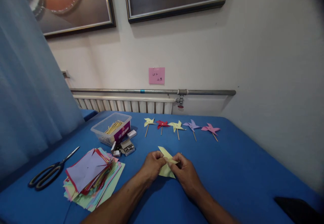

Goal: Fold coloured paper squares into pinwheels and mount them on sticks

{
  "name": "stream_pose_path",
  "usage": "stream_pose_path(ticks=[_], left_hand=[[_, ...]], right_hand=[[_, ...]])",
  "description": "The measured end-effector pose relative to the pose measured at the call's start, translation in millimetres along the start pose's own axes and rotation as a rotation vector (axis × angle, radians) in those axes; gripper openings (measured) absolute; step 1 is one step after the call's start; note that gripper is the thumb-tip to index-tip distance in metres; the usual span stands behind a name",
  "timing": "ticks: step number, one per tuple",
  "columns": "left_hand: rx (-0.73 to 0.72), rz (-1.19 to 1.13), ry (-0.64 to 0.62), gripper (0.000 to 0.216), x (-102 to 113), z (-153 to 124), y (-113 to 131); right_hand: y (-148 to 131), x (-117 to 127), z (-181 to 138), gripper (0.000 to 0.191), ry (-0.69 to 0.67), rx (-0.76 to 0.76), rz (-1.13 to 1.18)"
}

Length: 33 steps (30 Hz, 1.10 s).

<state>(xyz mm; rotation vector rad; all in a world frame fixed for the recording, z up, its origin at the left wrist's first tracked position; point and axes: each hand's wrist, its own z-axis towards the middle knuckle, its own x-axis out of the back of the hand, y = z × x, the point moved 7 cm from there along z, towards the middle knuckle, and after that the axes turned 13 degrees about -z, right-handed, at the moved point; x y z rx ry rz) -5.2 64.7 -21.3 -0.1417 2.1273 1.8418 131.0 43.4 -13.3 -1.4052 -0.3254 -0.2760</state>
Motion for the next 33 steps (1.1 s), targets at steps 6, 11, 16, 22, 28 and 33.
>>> stream_pose_path(ticks=[6, 11, 16, 22, 28, 33], left_hand=[[0.008, -0.030, -0.016, 0.034, -0.5, -0.4, -0.5], [-0.011, -0.019, -0.004, 0.037, -0.7, -0.9, 2.6], [-0.006, -0.051, -0.003, 0.038, -1.5, -1.5, 2.6], [0.006, -0.032, -0.033, 0.035, -2.8, -1.8, 0.3], [0.017, -0.029, -0.025, 0.036, -2.5, -1.6, -1.0], [0.047, -0.106, -0.032, 0.041, -6.4, -5.2, 1.7]], right_hand=[[-6.0, 0.0, -2.8, 0.026, -0.029, 0.026, -0.024], [-14.1, 5.6, -4.5, 0.035, 0.013, 0.081, -0.055], [-4.4, 1.3, -0.6, 0.035, -0.018, 0.023, 0.054], [4.5, -2.7, 2.1, 0.035, -0.030, -0.014, 0.109], [12.9, -2.0, 5.6, 0.039, 0.032, -0.021, 0.101], [11.4, 1.4, 6.7, 0.051, 0.061, -0.023, 0.143]])
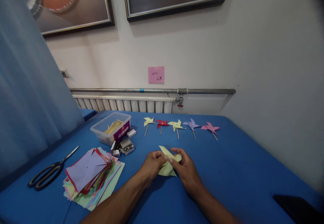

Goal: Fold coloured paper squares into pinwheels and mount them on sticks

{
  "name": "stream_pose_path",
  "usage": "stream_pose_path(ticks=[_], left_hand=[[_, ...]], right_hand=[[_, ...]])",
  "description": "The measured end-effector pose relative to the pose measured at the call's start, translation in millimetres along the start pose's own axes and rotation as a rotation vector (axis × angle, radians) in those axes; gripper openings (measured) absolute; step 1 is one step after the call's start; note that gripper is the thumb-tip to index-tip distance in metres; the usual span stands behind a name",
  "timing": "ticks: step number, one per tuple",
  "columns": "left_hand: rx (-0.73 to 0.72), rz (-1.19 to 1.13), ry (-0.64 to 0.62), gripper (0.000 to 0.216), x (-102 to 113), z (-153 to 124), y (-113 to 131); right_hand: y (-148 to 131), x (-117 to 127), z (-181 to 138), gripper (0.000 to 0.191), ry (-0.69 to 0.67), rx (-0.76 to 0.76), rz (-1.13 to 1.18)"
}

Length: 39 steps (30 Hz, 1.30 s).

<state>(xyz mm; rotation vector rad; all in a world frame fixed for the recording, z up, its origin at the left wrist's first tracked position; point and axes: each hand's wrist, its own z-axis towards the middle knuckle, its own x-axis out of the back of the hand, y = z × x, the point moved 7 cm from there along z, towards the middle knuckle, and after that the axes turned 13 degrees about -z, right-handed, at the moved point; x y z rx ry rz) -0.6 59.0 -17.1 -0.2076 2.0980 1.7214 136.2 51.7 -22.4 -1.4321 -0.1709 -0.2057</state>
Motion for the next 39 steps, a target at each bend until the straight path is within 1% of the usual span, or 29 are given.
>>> stream_pose_path(ticks=[4, 8, 9, 13, 15, 17, 21, 22, 24, 27, 29, 31, 33, 35, 37, 39], left_hand=[[0.038, -0.067, -0.029, 0.042, -4.7, -4.1, 3.1], [0.061, -0.063, -0.026, 0.037, -2.4, -6.0, 7.3], [0.071, -0.059, -0.047, 0.036, -2.9, -6.4, 8.3], [0.104, -0.020, -0.196, 0.034, -10.0, -10.0, 11.3], [0.093, 0.007, -0.208, 0.030, -11.2, -11.4, 12.5], [0.075, 0.013, -0.177, 0.026, -11.0, -11.9, 13.1], [0.059, -0.077, -0.086, 0.020, -8.9, -9.6, 12.9], [0.051, -0.117, -0.052, 0.019, -6.5, -8.1, 13.1], [0.033, -0.201, 0.036, 0.016, 1.4, -4.3, 13.1], [0.016, -0.305, 0.136, 0.014, 12.8, 0.9, 11.3], [0.008, -0.352, 0.151, 0.016, 15.8, 2.8, 10.1], [0.008, -0.371, 0.147, 0.017, 15.8, 3.2, 9.2], [0.009, -0.378, 0.145, 0.016, 14.8, 2.3, 8.7], [0.009, -0.378, 0.142, 0.017, 13.0, 1.2, 8.6], [0.013, -0.373, 0.151, 0.019, 11.3, -0.1, 7.9], [0.023, -0.367, 0.152, 0.025, 8.5, -1.6, 6.4]], right_hand=[[-2.5, -1.1, 0.8, 0.052, -0.048, -0.018, 0.021], [-5.6, -3.2, 0.8, 0.050, -0.118, -0.010, 0.084], [-6.3, -3.2, 0.2, 0.050, -0.130, -0.014, 0.098], [-10.9, -4.9, -3.7, 0.050, -0.203, -0.030, 0.114], [-12.5, -5.3, -4.4, 0.048, -0.219, -0.029, 0.116], [-12.2, -4.7, -3.7, 0.051, -0.206, -0.037, 0.115], [-14.5, -0.8, -3.8, 0.069, -0.152, -0.018, 0.129], [-17.2, 0.6, -5.2, 0.072, -0.142, 0.004, 0.126], [-23.6, 2.2, -10.0, 0.074, -0.133, 0.049, 0.095], [-29.5, -1.3, -19.2, 0.064, -0.152, 0.081, -0.022], [-27.7, -7.9, -24.2, 0.055, -0.182, 0.069, -0.113], [-23.9, -14.3, -26.5, 0.051, -0.195, 0.065, -0.153], [-21.8, -15.5, -25.7, 0.048, -0.152, 0.095, -0.140], [-22.2, -10.9, -23.0, 0.039, -0.071, 0.145, -0.137], [-25.3, -4.5, -20.5, 0.030, -0.001, 0.202, -0.192], [-30.7, 0.7, -19.4, 0.024, 0.041, 0.262, -0.264]])
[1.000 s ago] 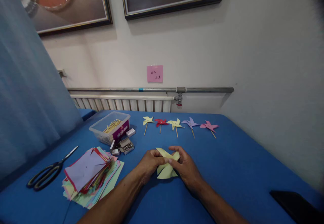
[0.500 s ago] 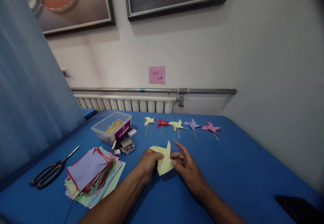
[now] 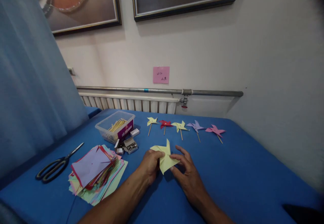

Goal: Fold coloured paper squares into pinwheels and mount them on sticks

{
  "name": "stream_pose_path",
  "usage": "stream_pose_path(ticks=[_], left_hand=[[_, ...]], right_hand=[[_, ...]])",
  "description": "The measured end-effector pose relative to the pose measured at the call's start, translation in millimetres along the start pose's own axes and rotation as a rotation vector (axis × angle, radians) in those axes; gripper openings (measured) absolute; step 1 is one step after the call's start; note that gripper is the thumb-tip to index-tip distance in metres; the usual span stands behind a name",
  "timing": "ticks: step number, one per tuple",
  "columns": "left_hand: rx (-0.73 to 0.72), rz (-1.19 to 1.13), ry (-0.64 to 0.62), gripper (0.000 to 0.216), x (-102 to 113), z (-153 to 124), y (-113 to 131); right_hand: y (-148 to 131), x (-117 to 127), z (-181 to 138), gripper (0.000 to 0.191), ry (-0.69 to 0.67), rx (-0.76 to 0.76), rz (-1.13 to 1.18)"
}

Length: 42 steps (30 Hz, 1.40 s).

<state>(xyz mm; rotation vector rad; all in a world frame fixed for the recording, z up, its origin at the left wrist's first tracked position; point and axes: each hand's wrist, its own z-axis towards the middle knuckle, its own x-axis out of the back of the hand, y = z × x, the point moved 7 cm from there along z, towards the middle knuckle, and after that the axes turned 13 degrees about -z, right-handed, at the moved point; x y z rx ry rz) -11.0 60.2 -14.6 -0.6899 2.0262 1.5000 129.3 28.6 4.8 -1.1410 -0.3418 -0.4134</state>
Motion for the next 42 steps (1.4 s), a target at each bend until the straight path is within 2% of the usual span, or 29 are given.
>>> stream_pose_path(ticks=[3, 7, 13, 20, 24, 28, 34, 37, 42], left_hand=[[-0.005, 0.032, -0.018, 0.030, -4.2, -3.0, -3.0], [-0.039, 0.068, -0.063, 0.023, -8.7, -5.5, -3.5], [-0.052, 0.038, -0.017, 0.017, -3.1, -2.5, 0.8], [-0.066, 0.057, -0.002, 0.017, -2.7, -2.1, 7.5], [-0.062, 0.110, -0.005, 0.018, -3.7, -3.0, 3.9], [-0.073, 0.159, -0.044, 0.022, -9.2, -5.7, 0.1], [-0.066, 0.181, -0.133, 0.026, -16.0, -7.8, -2.9], [-0.051, 0.182, -0.116, 0.027, -14.3, -7.4, -4.4], [-0.064, 0.180, -0.079, 0.021, -13.1, -8.8, -2.4]], right_hand=[[-6.1, 4.0, 1.1, 0.016, 0.003, 0.048, -0.042], [-11.6, 2.9, -0.8, 0.011, -0.022, 0.039, -0.100], [-7.8, 9.5, 1.3, 0.017, 0.013, 0.038, -0.134], [0.7, 7.4, 5.6, 0.015, -0.083, 0.015, -0.065], [-2.6, 6.7, 5.8, 0.013, -0.070, -0.004, -0.065], [-5.7, 5.4, 6.6, 0.025, -0.052, -0.003, -0.016], [6.7, 3.3, 7.6, 0.031, -0.023, -0.139, 0.083], [10.3, 5.3, 7.6, 0.029, 0.010, -0.203, 0.055], [8.7, 6.6, 8.7, 0.028, 0.045, -0.225, 0.070]])
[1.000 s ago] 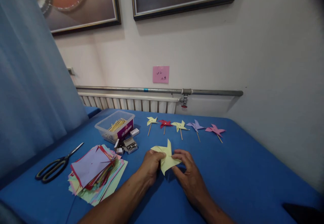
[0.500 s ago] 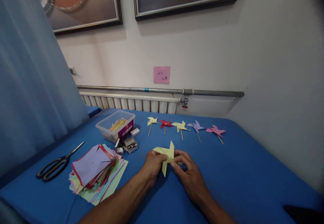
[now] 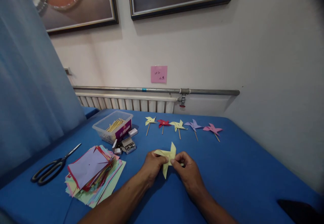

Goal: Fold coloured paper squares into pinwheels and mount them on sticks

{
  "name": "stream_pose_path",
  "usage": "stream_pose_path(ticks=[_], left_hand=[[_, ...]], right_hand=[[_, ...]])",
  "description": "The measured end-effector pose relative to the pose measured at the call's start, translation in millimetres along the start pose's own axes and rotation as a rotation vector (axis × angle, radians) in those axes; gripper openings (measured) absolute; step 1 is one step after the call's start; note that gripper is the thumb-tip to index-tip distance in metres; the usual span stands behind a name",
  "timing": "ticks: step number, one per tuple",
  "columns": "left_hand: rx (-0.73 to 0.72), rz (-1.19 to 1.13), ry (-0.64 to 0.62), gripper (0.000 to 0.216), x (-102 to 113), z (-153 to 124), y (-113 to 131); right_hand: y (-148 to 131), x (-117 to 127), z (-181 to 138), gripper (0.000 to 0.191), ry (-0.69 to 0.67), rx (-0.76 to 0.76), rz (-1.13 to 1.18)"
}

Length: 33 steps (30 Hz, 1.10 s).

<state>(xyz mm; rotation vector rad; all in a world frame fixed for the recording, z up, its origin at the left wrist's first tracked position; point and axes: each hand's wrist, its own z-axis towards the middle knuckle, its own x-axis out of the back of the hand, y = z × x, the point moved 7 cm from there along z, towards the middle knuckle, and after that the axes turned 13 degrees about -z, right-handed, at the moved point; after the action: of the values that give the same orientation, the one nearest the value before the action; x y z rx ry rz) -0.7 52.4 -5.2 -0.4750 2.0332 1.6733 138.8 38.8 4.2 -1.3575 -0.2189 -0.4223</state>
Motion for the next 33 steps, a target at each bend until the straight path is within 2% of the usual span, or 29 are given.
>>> stream_pose_path(ticks=[3, 8, 16, 19, 22, 26, 33], left_hand=[[-0.004, 0.009, -0.006, 0.018, -0.3, -0.5, 1.0], [0.013, -0.012, -0.040, 0.020, -0.2, 0.9, -1.3], [0.028, 0.034, -0.084, 0.014, -3.3, 0.2, -0.5], [0.027, 0.060, -0.124, 0.021, -5.9, -0.5, -0.1], [0.027, 0.061, -0.111, 0.028, -4.1, 0.7, -1.6], [0.029, 0.056, -0.069, 0.026, 0.2, 3.0, -3.8], [0.040, 0.054, -0.098, 0.026, -0.3, 1.6, -3.1]], right_hand=[[7.1, -3.5, 2.0, 0.032, -0.007, -0.049, 0.078], [25.3, -14.7, 8.2, 0.067, -0.113, -0.103, 0.214], [30.3, -19.2, 10.9, 0.050, -0.170, -0.108, 0.319], [24.7, -17.4, 10.0, 0.045, -0.161, -0.103, 0.312], [19.5, -15.8, 8.7, 0.041, -0.172, -0.098, 0.265], [14.0, -13.4, 6.6, 0.034, -0.189, -0.082, 0.225], [1.3, -4.0, 5.1, 0.029, -0.329, -0.094, 0.284]])
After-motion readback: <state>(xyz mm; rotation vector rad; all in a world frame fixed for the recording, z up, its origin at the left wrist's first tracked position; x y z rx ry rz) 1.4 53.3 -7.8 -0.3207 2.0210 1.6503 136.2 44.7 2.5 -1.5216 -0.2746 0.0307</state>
